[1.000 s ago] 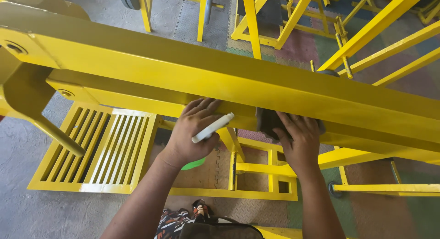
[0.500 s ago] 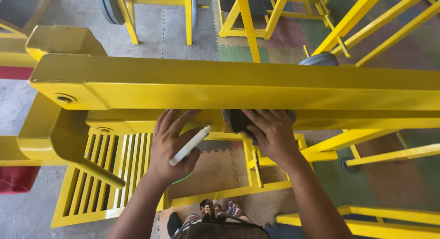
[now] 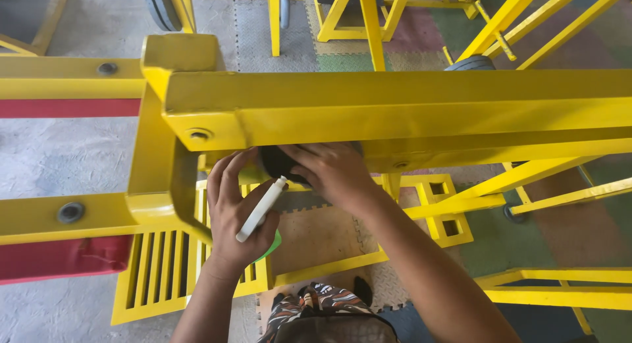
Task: Cleaning gym machines using a spray bottle and a cloth.
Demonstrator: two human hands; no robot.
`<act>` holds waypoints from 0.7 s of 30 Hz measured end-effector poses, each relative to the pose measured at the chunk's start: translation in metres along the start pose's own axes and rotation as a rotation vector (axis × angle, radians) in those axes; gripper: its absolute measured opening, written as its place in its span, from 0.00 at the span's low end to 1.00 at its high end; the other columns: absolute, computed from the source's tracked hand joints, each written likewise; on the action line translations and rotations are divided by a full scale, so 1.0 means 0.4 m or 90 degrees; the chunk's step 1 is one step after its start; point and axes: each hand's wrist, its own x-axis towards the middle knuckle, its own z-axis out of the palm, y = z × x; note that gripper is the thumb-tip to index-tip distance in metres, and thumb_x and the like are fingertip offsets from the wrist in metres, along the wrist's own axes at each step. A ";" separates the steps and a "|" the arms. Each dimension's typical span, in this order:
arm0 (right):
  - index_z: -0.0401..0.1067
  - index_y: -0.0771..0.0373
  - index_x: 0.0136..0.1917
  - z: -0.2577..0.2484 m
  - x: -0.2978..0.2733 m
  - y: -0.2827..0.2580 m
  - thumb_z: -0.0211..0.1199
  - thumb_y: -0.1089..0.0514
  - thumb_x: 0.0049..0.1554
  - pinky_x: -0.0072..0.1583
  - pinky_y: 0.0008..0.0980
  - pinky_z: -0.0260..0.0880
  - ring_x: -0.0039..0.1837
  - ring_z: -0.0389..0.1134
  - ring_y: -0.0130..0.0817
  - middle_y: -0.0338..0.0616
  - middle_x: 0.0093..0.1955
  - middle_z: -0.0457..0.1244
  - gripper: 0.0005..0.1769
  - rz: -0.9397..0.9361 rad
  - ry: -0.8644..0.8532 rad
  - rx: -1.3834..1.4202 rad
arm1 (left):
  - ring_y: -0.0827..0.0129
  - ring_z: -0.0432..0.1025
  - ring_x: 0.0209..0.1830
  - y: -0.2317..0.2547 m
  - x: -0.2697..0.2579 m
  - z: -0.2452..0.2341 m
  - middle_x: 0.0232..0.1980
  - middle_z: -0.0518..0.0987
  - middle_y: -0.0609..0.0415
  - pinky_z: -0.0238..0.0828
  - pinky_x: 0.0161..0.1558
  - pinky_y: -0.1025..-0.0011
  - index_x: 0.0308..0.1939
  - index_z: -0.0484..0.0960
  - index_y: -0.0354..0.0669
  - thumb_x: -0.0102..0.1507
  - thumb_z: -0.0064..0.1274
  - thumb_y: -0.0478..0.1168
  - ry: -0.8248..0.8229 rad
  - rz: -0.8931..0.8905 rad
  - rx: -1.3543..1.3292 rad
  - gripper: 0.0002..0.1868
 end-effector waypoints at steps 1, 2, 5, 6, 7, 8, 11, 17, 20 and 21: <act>0.71 0.54 0.71 0.020 0.018 -0.024 0.66 0.55 0.58 0.64 0.45 0.67 0.64 0.68 0.50 0.47 0.65 0.68 0.27 -0.002 0.001 0.002 | 0.38 0.61 0.73 -0.008 -0.006 -0.014 0.71 0.69 0.40 0.57 0.73 0.47 0.46 0.88 0.48 0.47 0.54 0.36 0.000 0.000 0.002 0.23; 0.71 0.54 0.71 0.038 0.034 -0.048 0.66 0.55 0.58 0.64 0.44 0.68 0.64 0.68 0.49 0.46 0.64 0.67 0.27 -0.004 0.008 -0.006 | 0.39 0.60 0.73 -0.014 -0.013 -0.026 0.71 0.68 0.40 0.57 0.74 0.47 0.45 0.88 0.47 0.47 0.54 0.36 0.005 -0.009 -0.004 0.22; 0.72 0.53 0.69 0.082 0.056 -0.092 0.65 0.57 0.56 0.64 0.42 0.69 0.64 0.69 0.46 0.43 0.64 0.68 0.27 -0.006 0.011 -0.017 | 0.39 0.59 0.74 -0.019 -0.025 -0.053 0.73 0.67 0.40 0.56 0.74 0.48 0.44 0.87 0.46 0.47 0.54 0.37 0.005 -0.021 -0.025 0.21; 0.73 0.52 0.68 0.095 0.059 -0.100 0.64 0.59 0.54 0.64 0.41 0.69 0.64 0.69 0.45 0.42 0.65 0.68 0.27 -0.006 0.005 -0.022 | 0.38 0.58 0.74 -0.019 -0.025 -0.057 0.73 0.67 0.39 0.56 0.75 0.48 0.44 0.87 0.46 0.47 0.54 0.37 0.002 -0.025 -0.040 0.21; 0.73 0.52 0.68 0.096 0.059 -0.102 0.64 0.59 0.54 0.64 0.41 0.69 0.64 0.69 0.45 0.42 0.65 0.68 0.27 -0.005 0.008 -0.024 | 0.38 0.58 0.74 -0.021 -0.025 -0.058 0.73 0.67 0.39 0.56 0.75 0.48 0.44 0.87 0.46 0.47 0.54 0.37 0.002 -0.022 -0.040 0.21; 0.74 0.51 0.68 0.096 0.059 -0.103 0.64 0.59 0.55 0.66 0.41 0.69 0.65 0.69 0.43 0.41 0.65 0.68 0.27 -0.018 0.018 -0.046 | 0.38 0.58 0.75 -0.020 -0.023 -0.059 0.74 0.66 0.39 0.55 0.75 0.48 0.44 0.88 0.46 0.47 0.54 0.37 -0.004 -0.021 -0.048 0.21; 0.74 0.48 0.67 0.075 0.049 -0.106 0.64 0.57 0.55 0.70 0.41 0.67 0.69 0.68 0.40 0.38 0.67 0.67 0.25 -0.046 0.036 -0.053 | 0.37 0.57 0.76 -0.017 -0.012 -0.054 0.74 0.65 0.38 0.53 0.76 0.46 0.44 0.88 0.46 0.47 0.53 0.37 -0.023 -0.006 -0.068 0.22; 0.72 0.48 0.70 -0.017 -0.042 -0.028 0.63 0.62 0.55 0.75 0.43 0.62 0.76 0.63 0.42 0.40 0.72 0.65 0.29 -0.037 0.036 -0.069 | 0.34 0.53 0.78 0.004 0.011 0.003 0.76 0.64 0.36 0.47 0.78 0.44 0.45 0.89 0.48 0.47 0.53 0.38 -0.082 0.036 -0.107 0.23; 0.71 0.51 0.72 -0.091 -0.122 0.066 0.63 0.65 0.54 0.75 0.44 0.61 0.76 0.61 0.46 0.44 0.74 0.64 0.32 0.032 0.044 -0.095 | 0.34 0.52 0.80 0.032 0.038 0.049 0.76 0.64 0.36 0.41 0.80 0.41 0.46 0.89 0.50 0.47 0.54 0.39 -0.111 0.062 -0.120 0.23; 0.70 0.54 0.73 -0.116 -0.155 0.099 0.64 0.66 0.54 0.75 0.44 0.61 0.76 0.60 0.48 0.46 0.74 0.63 0.33 0.076 0.049 -0.074 | 0.34 0.52 0.80 0.045 0.045 0.065 0.76 0.64 0.37 0.37 0.80 0.40 0.46 0.90 0.51 0.47 0.54 0.39 -0.125 0.074 -0.126 0.23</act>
